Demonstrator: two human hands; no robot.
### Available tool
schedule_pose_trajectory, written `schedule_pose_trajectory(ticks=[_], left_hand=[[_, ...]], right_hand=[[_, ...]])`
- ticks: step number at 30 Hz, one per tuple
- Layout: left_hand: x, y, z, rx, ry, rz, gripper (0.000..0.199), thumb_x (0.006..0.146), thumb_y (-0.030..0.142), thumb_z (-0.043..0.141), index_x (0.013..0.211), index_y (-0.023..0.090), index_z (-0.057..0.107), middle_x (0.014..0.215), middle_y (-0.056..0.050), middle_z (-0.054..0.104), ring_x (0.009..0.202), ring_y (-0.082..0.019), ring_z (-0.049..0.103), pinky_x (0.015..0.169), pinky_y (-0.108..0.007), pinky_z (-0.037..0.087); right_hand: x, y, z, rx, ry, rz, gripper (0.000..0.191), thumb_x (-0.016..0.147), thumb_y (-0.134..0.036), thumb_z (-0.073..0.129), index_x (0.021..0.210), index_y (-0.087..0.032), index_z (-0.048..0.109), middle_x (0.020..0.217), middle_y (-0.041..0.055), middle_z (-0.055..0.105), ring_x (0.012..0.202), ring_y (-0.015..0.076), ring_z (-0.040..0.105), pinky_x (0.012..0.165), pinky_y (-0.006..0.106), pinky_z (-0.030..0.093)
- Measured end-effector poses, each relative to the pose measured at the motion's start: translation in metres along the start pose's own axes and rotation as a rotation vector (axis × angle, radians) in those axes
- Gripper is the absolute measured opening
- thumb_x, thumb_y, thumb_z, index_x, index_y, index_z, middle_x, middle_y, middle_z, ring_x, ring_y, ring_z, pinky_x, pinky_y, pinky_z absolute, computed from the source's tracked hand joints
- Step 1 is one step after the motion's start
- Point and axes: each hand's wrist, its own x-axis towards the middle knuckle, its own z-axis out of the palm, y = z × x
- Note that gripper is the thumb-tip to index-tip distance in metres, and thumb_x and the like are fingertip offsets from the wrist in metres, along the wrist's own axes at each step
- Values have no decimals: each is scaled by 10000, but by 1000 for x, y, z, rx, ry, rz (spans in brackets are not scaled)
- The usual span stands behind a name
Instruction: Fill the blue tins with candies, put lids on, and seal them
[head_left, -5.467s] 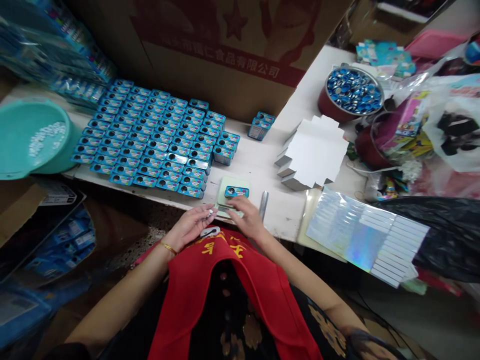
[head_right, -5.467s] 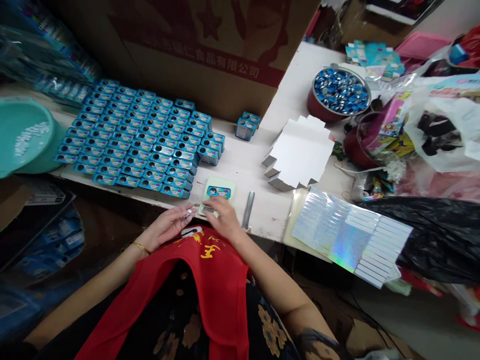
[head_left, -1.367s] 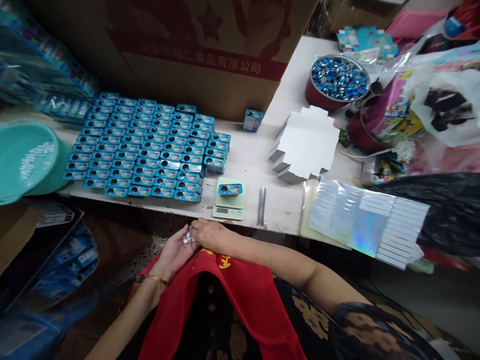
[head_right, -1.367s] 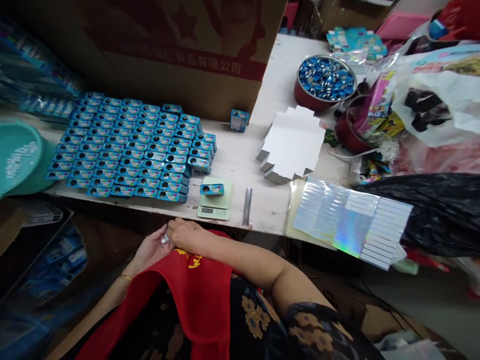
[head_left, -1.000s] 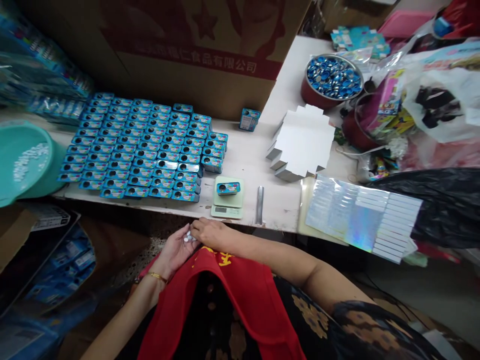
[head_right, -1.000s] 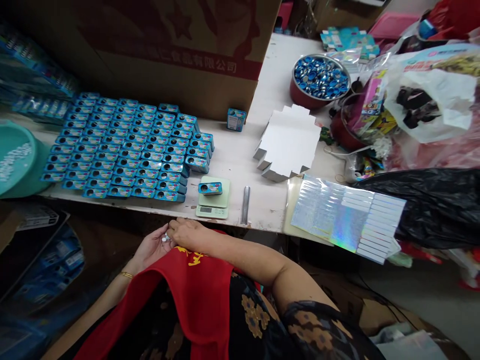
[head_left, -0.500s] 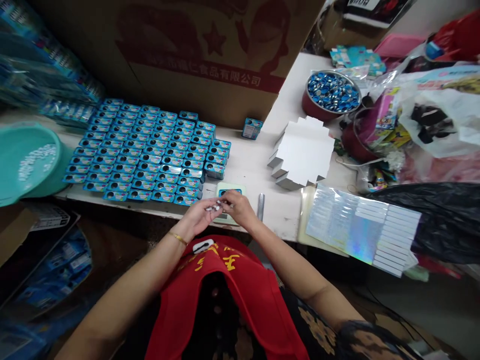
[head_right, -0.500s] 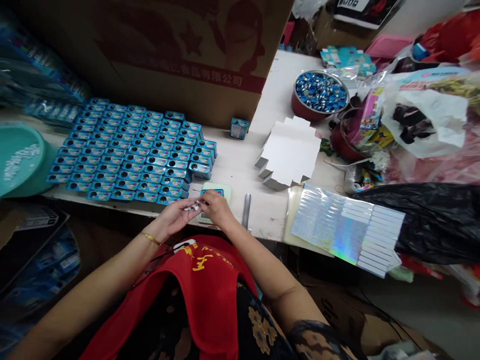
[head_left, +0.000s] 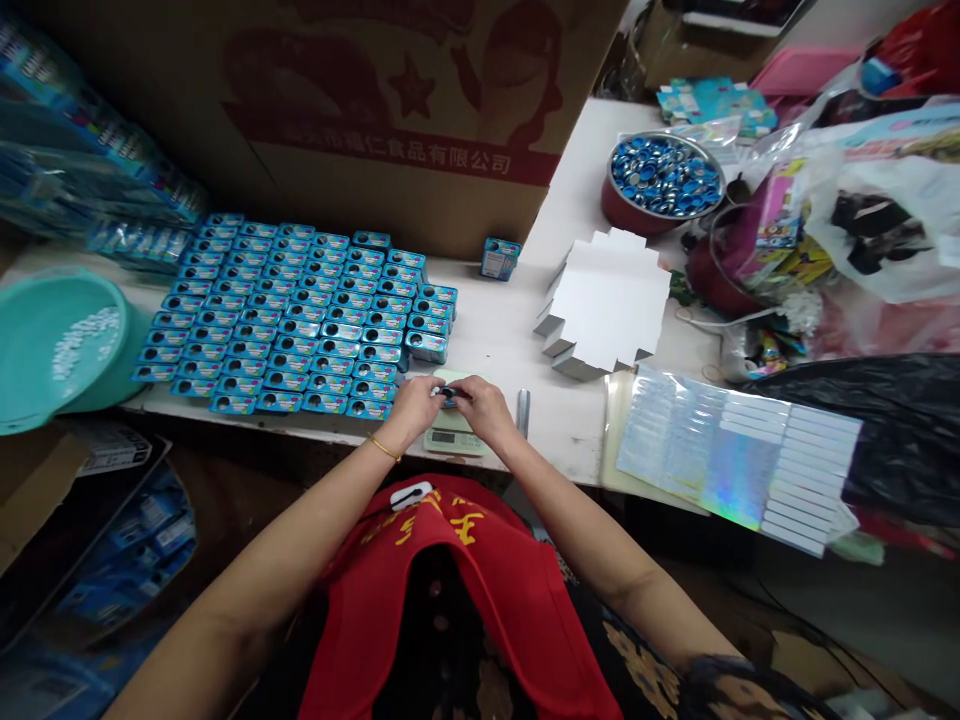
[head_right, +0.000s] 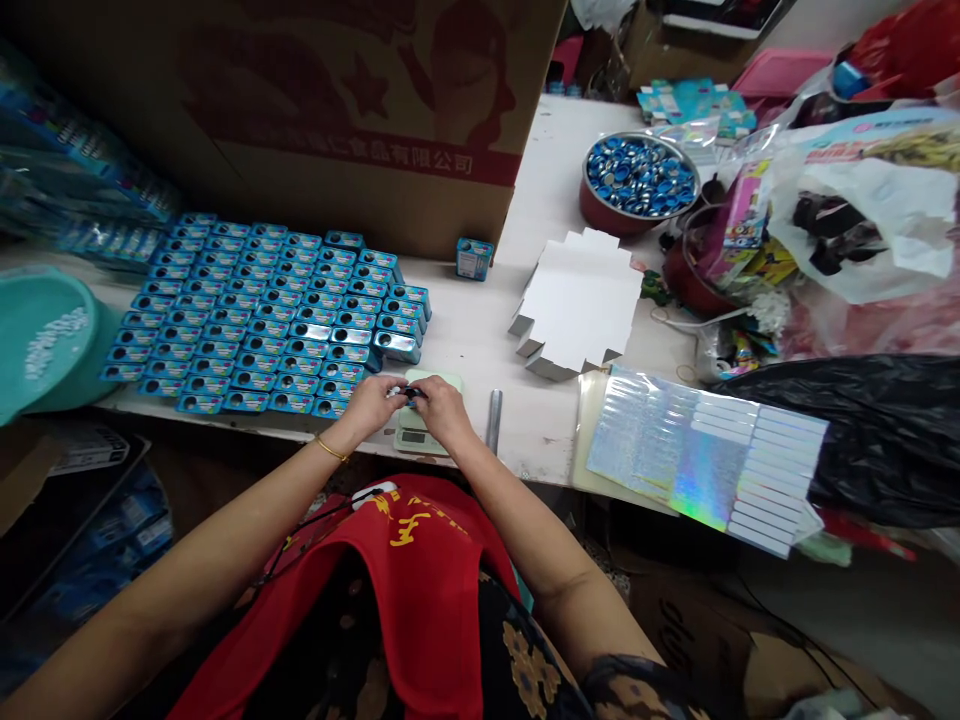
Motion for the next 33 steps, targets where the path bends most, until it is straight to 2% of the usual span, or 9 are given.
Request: schedule_pose_trajectory(ticks=[4, 8, 15, 17, 19, 21, 24, 26, 33], left_hand=[[0, 2, 1, 102, 6, 82, 313, 737, 184, 585, 1038, 129, 648, 1066, -130, 643, 982, -218, 580, 878, -317, 416], [1, 0, -1, 51, 19, 95, 319, 692, 162, 632, 1010, 148, 660, 1021, -110, 654, 941, -216, 591, 865, -322, 431], [5, -10, 1, -504, -31, -210, 225, 739, 143, 550, 937, 97, 646, 788, -74, 670, 634, -137, 630, 650, -276, 508], [6, -12, -2, -546, -35, -236, 228, 749, 158, 534, 940, 87, 637, 711, -62, 659, 568, -122, 613, 604, -261, 504], [4, -14, -9, -431, -70, -222, 232, 751, 175, 529, 935, 93, 643, 620, -44, 637, 523, -123, 594, 578, -256, 494], [2, -12, -17, -191, -100, -152, 213, 728, 160, 542, 895, 112, 665, 611, -47, 639, 566, -144, 606, 622, -269, 488], [-1, -3, -28, 192, -96, 18, 196, 691, 107, 542, 806, 140, 697, 771, -87, 680, 765, -201, 624, 763, -298, 454], [-2, 4, -31, 341, -102, 94, 213, 697, 105, 525, 805, 151, 704, 869, -99, 679, 846, -218, 608, 797, -297, 434], [-1, 13, -19, 440, -96, 259, 285, 774, 124, 424, 913, 117, 672, 930, -114, 634, 873, -199, 580, 803, -286, 420]], right_hand=[[-9, 8, -8, 77, 110, -22, 178, 789, -153, 521, 905, -192, 650, 861, 37, 643, 788, 149, 585, 730, 267, 458], [-17, 14, -19, 129, 174, -17, 166, 802, -198, 511, 884, -201, 655, 848, 35, 652, 780, 150, 595, 711, 268, 471], [-30, 24, -37, 137, 217, 9, 170, 808, -221, 495, 857, -200, 656, 836, 35, 658, 743, 143, 594, 684, 263, 470], [-36, 28, -39, 122, 215, 20, 171, 808, -219, 493, 856, -195, 655, 833, 37, 658, 722, 140, 590, 674, 262, 466], [-42, 33, -40, 101, 203, 34, 173, 808, -222, 491, 858, -194, 655, 834, 38, 658, 718, 142, 589, 674, 264, 462], [-49, 39, -39, 76, 179, 52, 176, 809, -230, 488, 857, -197, 655, 834, 38, 661, 732, 148, 592, 689, 272, 461], [-60, 48, -34, 50, 130, 80, 187, 814, -238, 480, 866, -199, 656, 844, 40, 666, 769, 159, 601, 718, 283, 459], [-67, 52, -29, 45, 99, 100, 195, 817, -240, 476, 879, -201, 656, 858, 41, 668, 786, 163, 605, 729, 288, 460], [-81, 54, -19, 69, 64, 107, 197, 818, -222, 471, 880, -198, 657, 860, 42, 669, 807, 161, 613, 748, 283, 461]])
